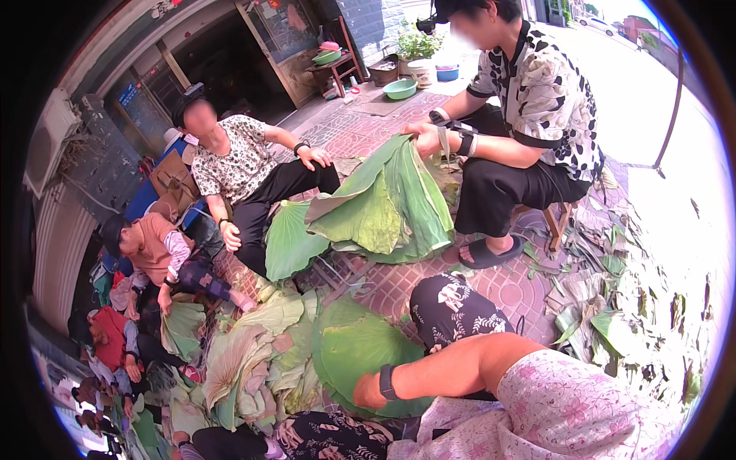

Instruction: The person picks up, unfolds, and smooths large green leaves from a pile on the ground by hand, working alongside several other people.

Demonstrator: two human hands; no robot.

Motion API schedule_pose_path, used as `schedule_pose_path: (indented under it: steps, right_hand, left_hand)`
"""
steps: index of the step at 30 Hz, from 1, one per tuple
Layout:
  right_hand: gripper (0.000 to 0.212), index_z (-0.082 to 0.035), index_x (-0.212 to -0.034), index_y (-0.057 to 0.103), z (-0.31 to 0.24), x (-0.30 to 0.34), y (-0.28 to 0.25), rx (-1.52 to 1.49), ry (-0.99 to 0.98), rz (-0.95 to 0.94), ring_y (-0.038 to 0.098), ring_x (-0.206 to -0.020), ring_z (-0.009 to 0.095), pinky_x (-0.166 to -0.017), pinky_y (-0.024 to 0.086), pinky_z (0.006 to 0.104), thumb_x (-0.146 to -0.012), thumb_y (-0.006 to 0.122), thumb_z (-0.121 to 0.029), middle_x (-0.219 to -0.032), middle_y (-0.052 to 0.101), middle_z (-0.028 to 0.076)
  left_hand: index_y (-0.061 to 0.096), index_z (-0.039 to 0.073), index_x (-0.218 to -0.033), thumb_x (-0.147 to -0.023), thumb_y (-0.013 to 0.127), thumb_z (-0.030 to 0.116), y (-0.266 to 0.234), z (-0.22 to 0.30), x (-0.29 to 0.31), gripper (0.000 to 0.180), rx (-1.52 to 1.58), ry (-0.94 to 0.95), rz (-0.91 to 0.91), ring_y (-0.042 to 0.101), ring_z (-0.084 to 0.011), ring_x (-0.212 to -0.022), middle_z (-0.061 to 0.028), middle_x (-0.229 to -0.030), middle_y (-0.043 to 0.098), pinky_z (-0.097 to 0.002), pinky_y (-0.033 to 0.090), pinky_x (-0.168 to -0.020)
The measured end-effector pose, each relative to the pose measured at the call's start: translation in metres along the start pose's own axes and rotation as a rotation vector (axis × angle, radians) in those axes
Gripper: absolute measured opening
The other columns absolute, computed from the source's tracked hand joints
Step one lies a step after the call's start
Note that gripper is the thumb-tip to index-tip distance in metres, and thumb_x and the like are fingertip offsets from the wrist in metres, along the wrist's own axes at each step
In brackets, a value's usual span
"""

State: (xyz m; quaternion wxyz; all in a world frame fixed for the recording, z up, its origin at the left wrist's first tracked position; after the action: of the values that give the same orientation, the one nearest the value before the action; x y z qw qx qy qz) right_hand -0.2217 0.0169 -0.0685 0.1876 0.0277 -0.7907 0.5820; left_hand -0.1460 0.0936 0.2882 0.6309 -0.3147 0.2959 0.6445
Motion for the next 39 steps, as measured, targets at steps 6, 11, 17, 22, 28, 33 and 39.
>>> schedule_pose_path:
  steps: [6,11,17,22,28,33,39]
  right_hand:
    - [0.008,-0.005,-0.070,0.070,0.000,0.013,-0.003,-0.015,-0.058,0.129,0.066,-0.070,0.032,-0.052,0.048,0.0447,-0.063,0.066,-0.008,-0.072,0.068,0.013]
    - [0.011,-0.006,-0.071,0.071,0.009,-0.004,0.016,-0.045,-0.027,0.143,0.065,-0.072,0.036,-0.057,0.050,0.0446,-0.062,0.069,-0.012,-0.075,0.068,0.014]
    - [0.012,-0.005,-0.074,0.071,0.027,-0.045,0.088,-0.017,-0.069,0.251,0.067,-0.073,0.034,-0.060,0.052,0.0453,-0.067,0.067,-0.015,-0.078,0.069,0.015]
    - [0.011,-0.007,-0.075,0.071,0.025,-0.046,0.083,0.004,-0.018,0.246,0.067,-0.077,0.032,-0.066,0.054,0.0436,-0.070,0.065,-0.014,-0.084,0.070,0.013]
    - [0.020,-0.007,-0.078,0.073,0.042,-0.022,0.076,-0.159,-0.057,0.287,0.063,-0.075,0.033,-0.067,0.049,0.0459,-0.069,0.070,-0.024,-0.082,0.068,0.016]
    - [0.016,-0.008,-0.080,0.072,0.050,-0.012,0.084,-0.289,0.026,0.376,0.064,-0.079,0.033,-0.068,0.051,0.0451,-0.069,0.066,-0.019,-0.086,0.069,0.015]
    - [0.015,-0.005,-0.078,0.072,0.040,0.007,0.070,-0.190,0.065,0.076,0.064,-0.073,0.033,-0.065,0.051,0.0441,-0.067,0.067,-0.014,-0.083,0.069,0.015]
  left_hand:
    - [0.057,0.000,-0.116,-0.094,0.050,0.041,0.017,-0.013,-0.014,0.047,0.135,-0.056,-0.113,0.058,-0.0287,-0.101,-0.0212,-0.119,0.056,-0.0388,0.048,-0.082]
    - [0.058,0.000,-0.115,-0.093,0.052,0.040,0.032,-0.020,-0.019,0.046,0.252,-0.089,-0.217,0.058,-0.0290,-0.100,-0.0207,-0.118,0.056,-0.0400,0.048,-0.083]
    - [0.058,0.000,-0.114,-0.092,0.054,0.040,0.054,-0.028,-0.028,0.046,0.397,-0.124,-0.358,0.058,-0.0293,-0.099,-0.0202,-0.118,0.056,-0.0415,0.047,-0.084]
    - [0.059,0.001,-0.113,-0.092,0.056,0.040,0.061,-0.037,-0.030,0.045,0.497,-0.162,-0.477,0.058,-0.0296,-0.099,-0.0197,-0.118,0.056,-0.0427,0.047,-0.085]
    - [0.059,0.001,-0.113,-0.091,0.058,0.040,0.056,-0.037,-0.037,0.044,0.660,-0.197,-0.703,0.058,-0.0300,-0.098,-0.0192,-0.117,0.056,-0.0441,0.047,-0.086]
    - [0.059,-0.002,-0.112,-0.090,0.062,0.024,0.071,-0.050,-0.008,0.034,0.564,-0.524,-0.653,0.059,-0.0278,-0.094,-0.0169,-0.103,0.062,-0.0369,0.048,-0.084]
    - [0.055,-0.001,-0.116,-0.092,0.060,0.026,0.054,-0.206,0.127,0.037,0.026,-0.936,-0.728,0.063,-0.0175,-0.086,-0.0148,-0.100,0.065,-0.0248,0.051,-0.074]
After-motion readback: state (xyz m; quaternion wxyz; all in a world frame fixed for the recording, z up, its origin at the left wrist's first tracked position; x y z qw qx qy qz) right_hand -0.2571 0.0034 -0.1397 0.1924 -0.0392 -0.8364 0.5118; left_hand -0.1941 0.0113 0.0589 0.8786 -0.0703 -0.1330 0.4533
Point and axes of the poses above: each hand's wrist, its own x-axis away from the middle knuckle, its own y-axis out of the palm, z = x × y, the point moved 2 cm from there along -x, towards the middle knuckle
